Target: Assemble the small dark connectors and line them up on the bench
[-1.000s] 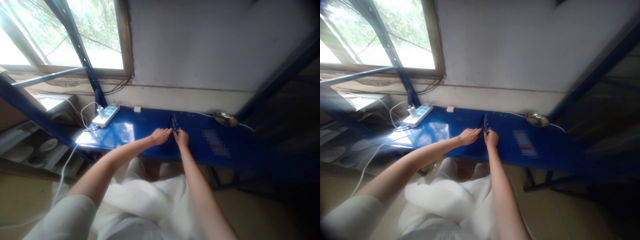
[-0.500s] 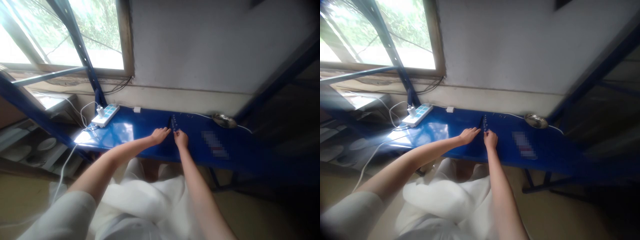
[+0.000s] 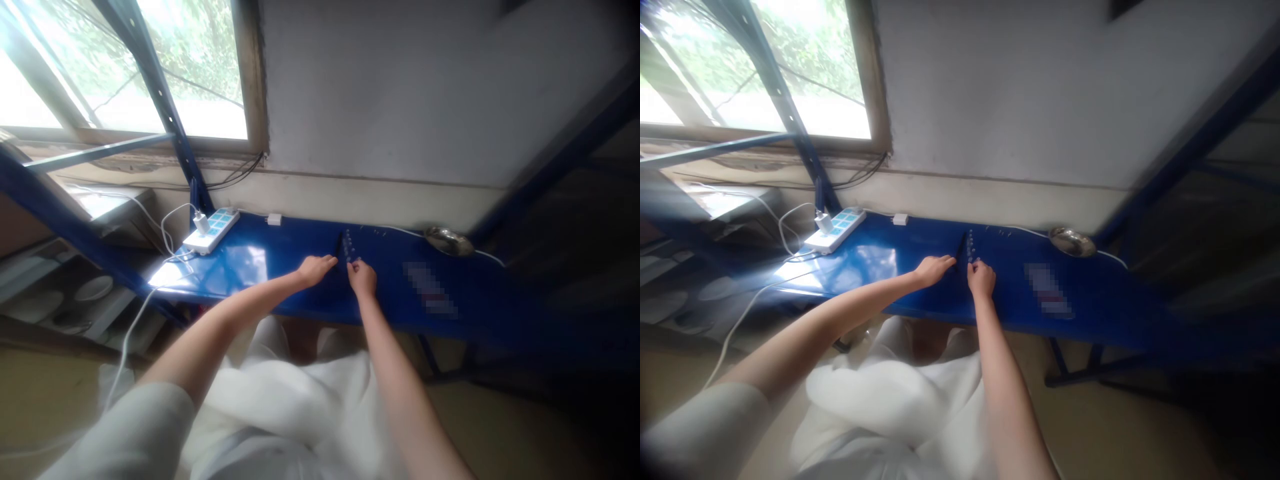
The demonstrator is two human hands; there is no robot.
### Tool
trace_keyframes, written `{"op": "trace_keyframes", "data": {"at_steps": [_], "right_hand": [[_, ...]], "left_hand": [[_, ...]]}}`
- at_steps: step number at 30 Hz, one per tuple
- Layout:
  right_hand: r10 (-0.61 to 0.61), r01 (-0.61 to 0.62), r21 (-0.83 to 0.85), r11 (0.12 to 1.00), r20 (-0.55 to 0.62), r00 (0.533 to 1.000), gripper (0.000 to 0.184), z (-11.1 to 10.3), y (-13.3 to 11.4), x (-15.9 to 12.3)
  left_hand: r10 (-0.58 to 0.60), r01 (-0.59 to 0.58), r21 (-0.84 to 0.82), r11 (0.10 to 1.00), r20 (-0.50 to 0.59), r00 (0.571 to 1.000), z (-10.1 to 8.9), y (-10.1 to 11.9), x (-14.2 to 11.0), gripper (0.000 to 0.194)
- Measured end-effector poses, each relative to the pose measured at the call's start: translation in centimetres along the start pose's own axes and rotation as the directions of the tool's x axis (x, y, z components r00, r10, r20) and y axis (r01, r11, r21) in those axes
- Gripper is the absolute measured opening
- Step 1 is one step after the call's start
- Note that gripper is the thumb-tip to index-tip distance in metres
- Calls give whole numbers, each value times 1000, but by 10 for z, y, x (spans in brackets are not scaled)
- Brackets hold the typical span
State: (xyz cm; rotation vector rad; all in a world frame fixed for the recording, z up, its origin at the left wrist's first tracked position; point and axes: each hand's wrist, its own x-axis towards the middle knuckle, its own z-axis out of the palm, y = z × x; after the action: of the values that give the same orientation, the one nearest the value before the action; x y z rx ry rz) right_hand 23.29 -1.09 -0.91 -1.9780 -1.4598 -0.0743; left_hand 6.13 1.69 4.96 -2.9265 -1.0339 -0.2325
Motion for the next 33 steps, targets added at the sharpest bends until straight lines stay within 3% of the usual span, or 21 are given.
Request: {"op": "trace_keyframes", "data": {"at_steps": [5, 8, 11, 14, 17, 21, 25, 28, 33], "right_hand": [[-3, 3, 10, 1000, -2, 1000, 26, -2, -1, 0], [32, -32, 9, 999, -11, 999, 28, -6, -5, -1], [75, -75, 4, 997, -33, 997, 34, -10, -10, -3], [39, -37, 30, 999, -93, 995, 38, -14, -16, -6], [-74, 84, 60, 995, -151, 986, 39, -18, -24, -8], [-260, 272, 124, 954, -108, 960, 40, -20, -48, -7], [-295, 307, 191, 932, -91, 951, 40, -8, -82, -2], [-223, 227, 217, 950, -42, 974, 38, 8, -102, 1], [-190, 180, 229, 957, 22, 982, 34, 32, -116, 3]], "left_hand": [[-90, 78, -131, 988, -83, 992, 7, -5, -6, 25], [-201, 150, -255, 955, -189, 961, 9, -16, -11, 27], [-368, 233, -406, 884, -295, 882, 11, -36, -15, 25], [-558, 297, -579, 759, -343, 756, 13, -56, -17, 26], [-701, 327, -715, 618, -314, 640, 15, -69, -18, 33], [-772, 324, -780, 536, -297, 562, 21, -71, -23, 34], [-769, 284, -781, 556, -353, 533, 27, -64, -31, 24], [-753, 237, -783, 576, -395, 526, 30, -61, -34, 21], [-749, 227, -776, 589, -419, 513, 31, -60, -36, 20]]}}
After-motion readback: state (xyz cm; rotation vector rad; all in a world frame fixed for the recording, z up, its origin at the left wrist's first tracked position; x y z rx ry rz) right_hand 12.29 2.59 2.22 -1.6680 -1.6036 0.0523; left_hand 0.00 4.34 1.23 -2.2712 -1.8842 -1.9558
